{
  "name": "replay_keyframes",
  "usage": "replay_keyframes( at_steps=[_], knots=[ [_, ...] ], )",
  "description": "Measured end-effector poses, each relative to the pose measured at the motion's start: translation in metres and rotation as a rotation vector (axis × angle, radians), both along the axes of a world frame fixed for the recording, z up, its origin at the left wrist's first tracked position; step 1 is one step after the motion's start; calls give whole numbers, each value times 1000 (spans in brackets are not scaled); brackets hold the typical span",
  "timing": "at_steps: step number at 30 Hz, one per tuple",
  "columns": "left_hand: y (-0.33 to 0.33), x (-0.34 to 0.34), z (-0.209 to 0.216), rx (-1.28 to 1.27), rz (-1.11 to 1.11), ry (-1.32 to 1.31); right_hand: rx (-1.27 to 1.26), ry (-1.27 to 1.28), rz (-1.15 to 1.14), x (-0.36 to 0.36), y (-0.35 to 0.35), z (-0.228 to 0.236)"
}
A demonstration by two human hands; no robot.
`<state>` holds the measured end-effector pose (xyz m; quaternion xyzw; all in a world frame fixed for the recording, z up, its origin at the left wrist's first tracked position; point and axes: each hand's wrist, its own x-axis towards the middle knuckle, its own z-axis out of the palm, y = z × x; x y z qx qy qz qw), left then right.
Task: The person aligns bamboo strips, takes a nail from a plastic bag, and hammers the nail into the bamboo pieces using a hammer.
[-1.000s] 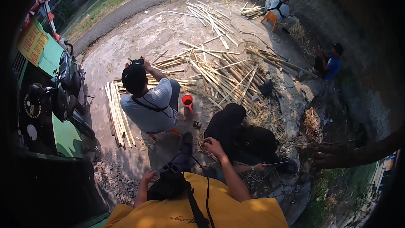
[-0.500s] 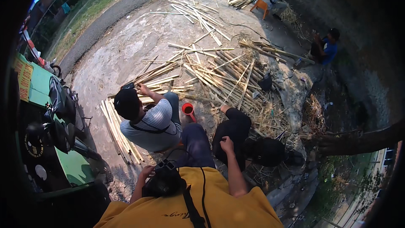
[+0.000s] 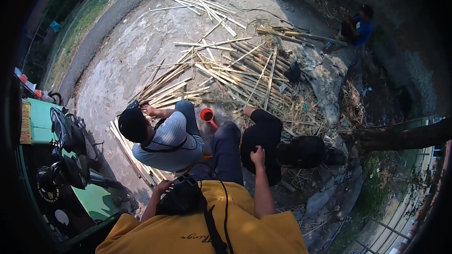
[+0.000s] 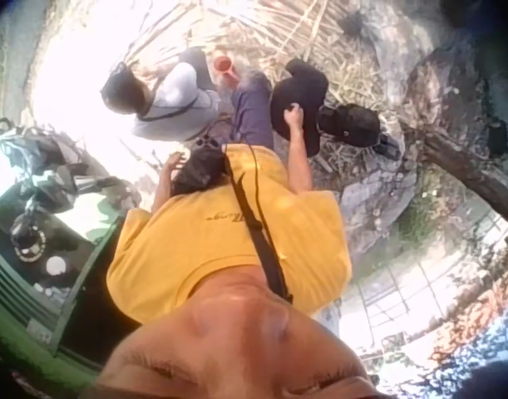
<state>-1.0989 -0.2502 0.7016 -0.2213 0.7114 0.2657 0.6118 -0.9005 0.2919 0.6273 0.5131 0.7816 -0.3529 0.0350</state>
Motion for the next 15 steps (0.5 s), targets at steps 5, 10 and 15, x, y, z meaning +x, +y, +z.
replay_keyframes(
  at_steps=[5, 10, 15],
  knots=[
    [20, 4, -5, 28, 65, 61, -210, -295, -4, -18, 22, 15],
    [-7, 33, -50, -29, 185, 97, -307, -409, -97, -35, 41, 15],
    [27, 34, -9, -2, 198, 123, -629, -597, -163, -51, 72, 8]
  ],
)
